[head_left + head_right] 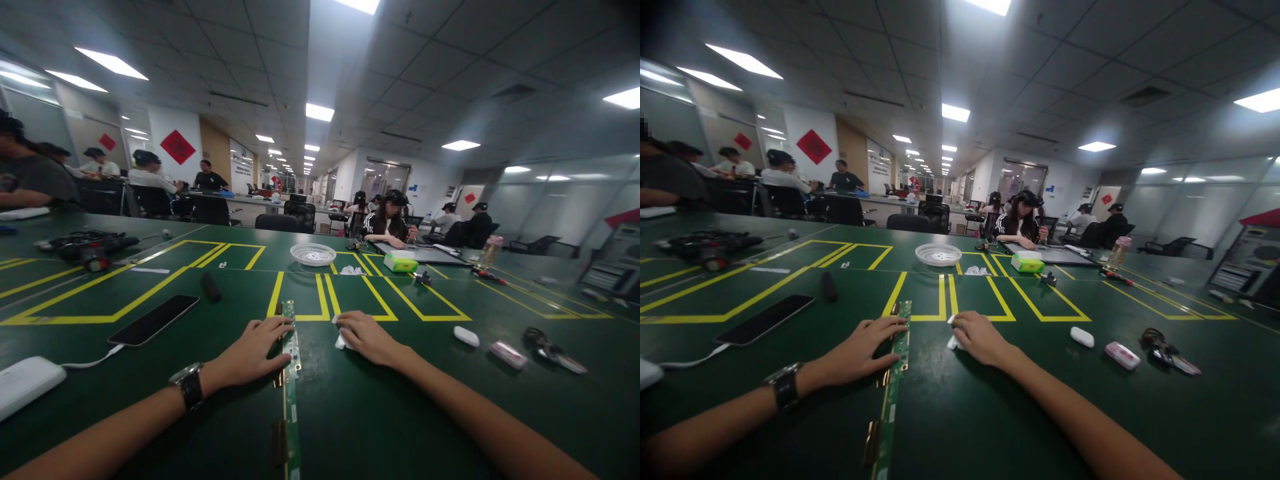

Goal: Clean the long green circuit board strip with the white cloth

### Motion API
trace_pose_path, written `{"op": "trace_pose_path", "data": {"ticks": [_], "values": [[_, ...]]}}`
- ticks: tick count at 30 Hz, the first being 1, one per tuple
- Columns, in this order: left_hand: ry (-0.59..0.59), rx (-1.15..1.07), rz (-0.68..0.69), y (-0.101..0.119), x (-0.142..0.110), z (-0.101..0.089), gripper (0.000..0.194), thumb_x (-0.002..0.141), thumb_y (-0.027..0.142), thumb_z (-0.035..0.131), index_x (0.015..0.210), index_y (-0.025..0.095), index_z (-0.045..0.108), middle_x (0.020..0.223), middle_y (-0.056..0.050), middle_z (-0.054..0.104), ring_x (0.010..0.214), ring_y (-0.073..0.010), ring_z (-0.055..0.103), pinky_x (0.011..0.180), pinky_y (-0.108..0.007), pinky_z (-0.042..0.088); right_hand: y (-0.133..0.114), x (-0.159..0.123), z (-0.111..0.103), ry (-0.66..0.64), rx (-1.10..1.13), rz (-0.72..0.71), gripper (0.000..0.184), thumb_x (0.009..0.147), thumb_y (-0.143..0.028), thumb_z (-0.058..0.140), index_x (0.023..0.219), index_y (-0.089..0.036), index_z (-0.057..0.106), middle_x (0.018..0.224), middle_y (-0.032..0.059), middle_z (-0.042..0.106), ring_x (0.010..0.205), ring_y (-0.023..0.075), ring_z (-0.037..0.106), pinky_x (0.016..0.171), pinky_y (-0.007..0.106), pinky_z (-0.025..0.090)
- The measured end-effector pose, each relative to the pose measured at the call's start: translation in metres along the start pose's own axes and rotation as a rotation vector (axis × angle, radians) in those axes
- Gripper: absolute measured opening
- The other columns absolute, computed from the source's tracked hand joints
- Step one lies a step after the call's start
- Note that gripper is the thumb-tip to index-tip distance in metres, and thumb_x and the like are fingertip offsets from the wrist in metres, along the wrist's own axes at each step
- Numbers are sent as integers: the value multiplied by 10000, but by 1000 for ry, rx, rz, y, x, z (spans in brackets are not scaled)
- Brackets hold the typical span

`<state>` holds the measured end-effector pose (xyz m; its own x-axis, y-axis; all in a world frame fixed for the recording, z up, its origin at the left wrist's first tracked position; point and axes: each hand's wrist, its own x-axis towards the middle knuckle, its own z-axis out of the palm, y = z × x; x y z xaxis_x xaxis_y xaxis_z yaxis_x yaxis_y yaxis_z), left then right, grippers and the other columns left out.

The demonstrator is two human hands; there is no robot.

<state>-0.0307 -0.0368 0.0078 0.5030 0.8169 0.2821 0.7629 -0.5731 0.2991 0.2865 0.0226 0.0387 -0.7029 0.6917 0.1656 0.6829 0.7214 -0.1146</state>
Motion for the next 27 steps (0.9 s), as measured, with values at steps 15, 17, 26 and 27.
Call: {"op": "trace_pose_path", "data": {"ticks": [15,17,26,27], "values": [[-3,34,5,0,-1,1,559,948,578,488,1409,263,492,1485,-78,453,1338,-304,414,1032,-437,321,-67,-2,7,-25,135,-243,425,1029,-336,366,1415,-200,483,1433,105,510,1332,240,420,1103,425,305],[-5,54,10,1,-1,1,548,953,569,486,1403,258,497,1483,-80,456,1339,-300,415,1036,-437,318,-69,-1,6,-25,131,-248,423,1028,-334,368,1408,-194,489,1433,108,509,1332,240,421,1101,424,308],[-28,33,67,2,-1,-2,532,968,539,490,1417,254,492,1497,-77,451,1366,-293,399,1090,-456,320,-69,2,7,-14,155,-328,423,1013,-301,416,1407,-167,493,1422,122,523,1332,242,433,1118,420,311],[-32,16,83,1,-2,-2,527,967,532,498,1417,257,493,1499,-74,449,1368,-289,400,1103,-452,315,-69,2,6,-21,167,-349,423,1011,-290,423,1408,-163,493,1420,121,526,1329,239,439,1122,412,312]]}}
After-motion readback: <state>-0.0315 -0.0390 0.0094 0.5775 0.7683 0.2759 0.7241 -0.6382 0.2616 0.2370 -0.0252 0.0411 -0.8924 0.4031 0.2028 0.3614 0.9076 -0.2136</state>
